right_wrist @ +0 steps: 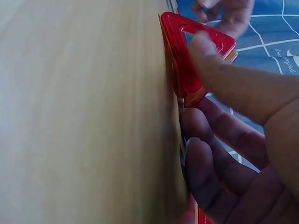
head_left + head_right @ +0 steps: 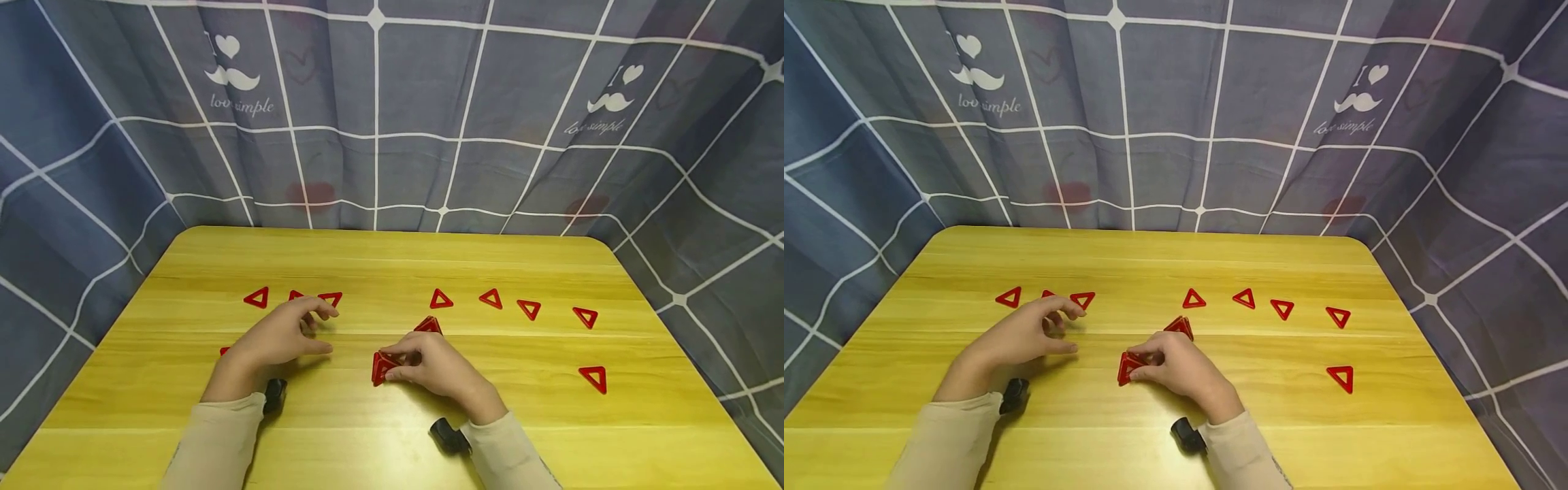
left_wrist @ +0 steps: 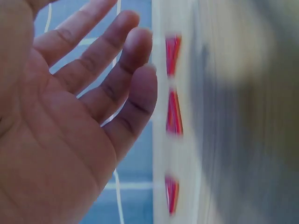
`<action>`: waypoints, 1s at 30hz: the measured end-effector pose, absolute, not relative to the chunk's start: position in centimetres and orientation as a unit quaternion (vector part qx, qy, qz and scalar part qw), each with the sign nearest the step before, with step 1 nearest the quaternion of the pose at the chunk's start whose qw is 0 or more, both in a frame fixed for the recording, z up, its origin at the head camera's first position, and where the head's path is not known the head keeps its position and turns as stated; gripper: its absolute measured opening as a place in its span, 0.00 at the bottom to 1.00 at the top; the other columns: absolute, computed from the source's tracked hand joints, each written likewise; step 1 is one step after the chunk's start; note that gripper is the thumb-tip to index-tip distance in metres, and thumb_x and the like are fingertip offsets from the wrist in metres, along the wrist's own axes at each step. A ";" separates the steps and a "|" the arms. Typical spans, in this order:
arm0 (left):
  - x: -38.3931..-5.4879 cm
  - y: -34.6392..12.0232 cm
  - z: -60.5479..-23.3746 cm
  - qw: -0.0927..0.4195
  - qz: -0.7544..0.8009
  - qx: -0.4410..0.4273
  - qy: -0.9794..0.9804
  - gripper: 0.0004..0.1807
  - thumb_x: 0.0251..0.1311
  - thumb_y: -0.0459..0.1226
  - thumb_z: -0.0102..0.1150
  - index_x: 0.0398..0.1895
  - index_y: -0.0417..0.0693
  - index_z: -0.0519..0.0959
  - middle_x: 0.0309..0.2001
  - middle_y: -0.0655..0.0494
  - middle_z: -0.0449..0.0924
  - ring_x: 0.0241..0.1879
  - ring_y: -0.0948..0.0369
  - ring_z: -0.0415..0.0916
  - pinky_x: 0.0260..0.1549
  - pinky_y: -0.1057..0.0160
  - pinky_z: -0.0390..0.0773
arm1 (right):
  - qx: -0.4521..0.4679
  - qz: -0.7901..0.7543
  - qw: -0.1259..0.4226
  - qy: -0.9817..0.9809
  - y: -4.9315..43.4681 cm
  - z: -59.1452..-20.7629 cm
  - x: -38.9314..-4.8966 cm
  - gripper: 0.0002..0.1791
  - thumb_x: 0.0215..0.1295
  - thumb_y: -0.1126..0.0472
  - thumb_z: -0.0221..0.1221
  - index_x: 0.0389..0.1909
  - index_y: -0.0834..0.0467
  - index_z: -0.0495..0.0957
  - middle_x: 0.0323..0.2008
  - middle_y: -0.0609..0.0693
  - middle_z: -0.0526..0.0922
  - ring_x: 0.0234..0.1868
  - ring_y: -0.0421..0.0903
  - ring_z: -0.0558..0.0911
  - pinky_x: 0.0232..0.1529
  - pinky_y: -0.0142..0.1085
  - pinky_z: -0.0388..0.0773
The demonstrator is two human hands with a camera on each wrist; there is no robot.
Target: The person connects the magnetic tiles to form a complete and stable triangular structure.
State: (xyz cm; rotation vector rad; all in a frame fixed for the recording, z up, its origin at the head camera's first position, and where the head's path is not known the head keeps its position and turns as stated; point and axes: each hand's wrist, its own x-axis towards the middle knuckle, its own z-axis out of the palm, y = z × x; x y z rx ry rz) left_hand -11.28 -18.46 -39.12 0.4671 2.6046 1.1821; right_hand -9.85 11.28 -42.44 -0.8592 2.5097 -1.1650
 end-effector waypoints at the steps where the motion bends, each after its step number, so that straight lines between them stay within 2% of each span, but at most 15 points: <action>1: -11.1 -19.3 -39.0 0.119 0.398 0.156 0.896 0.27 0.51 0.37 0.79 0.55 0.47 0.80 0.51 0.51 0.78 0.45 0.51 0.73 0.45 0.53 0.76 | -0.295 -0.397 0.120 0.861 11.2 -42.4 -9.9 0.19 0.60 0.56 0.73 0.52 0.53 0.87 0.36 0.35 0.83 0.34 0.38 0.76 0.36 0.34 0.76; 4: -10.7 -21.9 -38.9 0.109 0.375 0.142 0.910 0.29 0.50 0.40 0.79 0.56 0.48 0.80 0.53 0.51 0.76 0.47 0.50 0.72 0.45 0.51 0.75 | -0.293 -0.392 0.115 0.865 11.2 -42.4 -9.8 0.18 0.61 0.57 0.72 0.52 0.53 0.87 0.35 0.35 0.83 0.34 0.38 0.76 0.35 0.34 0.75; 13: -8.8 -29.1 -39.5 0.089 0.313 0.123 0.938 0.30 0.42 0.48 0.83 0.49 0.47 0.82 0.49 0.51 0.76 0.43 0.53 0.71 0.44 0.50 0.74 | -0.281 -0.392 0.119 0.868 11.2 -42.4 -9.5 0.18 0.60 0.56 0.72 0.52 0.52 0.87 0.34 0.36 0.82 0.31 0.37 0.75 0.33 0.34 0.75; 21: -8.3 -30.8 -40.4 0.099 0.304 0.119 0.940 0.29 0.46 0.47 0.81 0.48 0.41 0.82 0.47 0.51 0.78 0.46 0.50 0.76 0.47 0.47 0.77 | -0.270 -0.399 0.125 0.867 11.5 -42.6 -9.5 0.18 0.60 0.56 0.73 0.51 0.52 0.87 0.35 0.36 0.82 0.31 0.38 0.76 0.33 0.34 0.76; 26: -8.3 -30.8 -40.5 0.107 0.300 0.108 0.942 0.27 0.46 0.46 0.81 0.47 0.41 0.83 0.40 0.56 0.79 0.38 0.57 0.72 0.38 0.60 0.75 | -0.272 -0.399 0.123 0.867 11.5 -42.6 -9.5 0.18 0.60 0.56 0.73 0.51 0.52 0.88 0.34 0.35 0.81 0.31 0.38 0.75 0.32 0.34 0.76; 30: -8.3 -30.7 -40.5 0.106 0.298 0.108 0.942 0.25 0.47 0.43 0.81 0.46 0.42 0.84 0.38 0.58 0.78 0.36 0.58 0.71 0.35 0.63 0.74 | -0.278 -0.390 0.114 0.871 11.4 -42.5 -9.5 0.17 0.59 0.55 0.73 0.50 0.51 0.88 0.30 0.35 0.80 0.29 0.38 0.73 0.30 0.34 0.74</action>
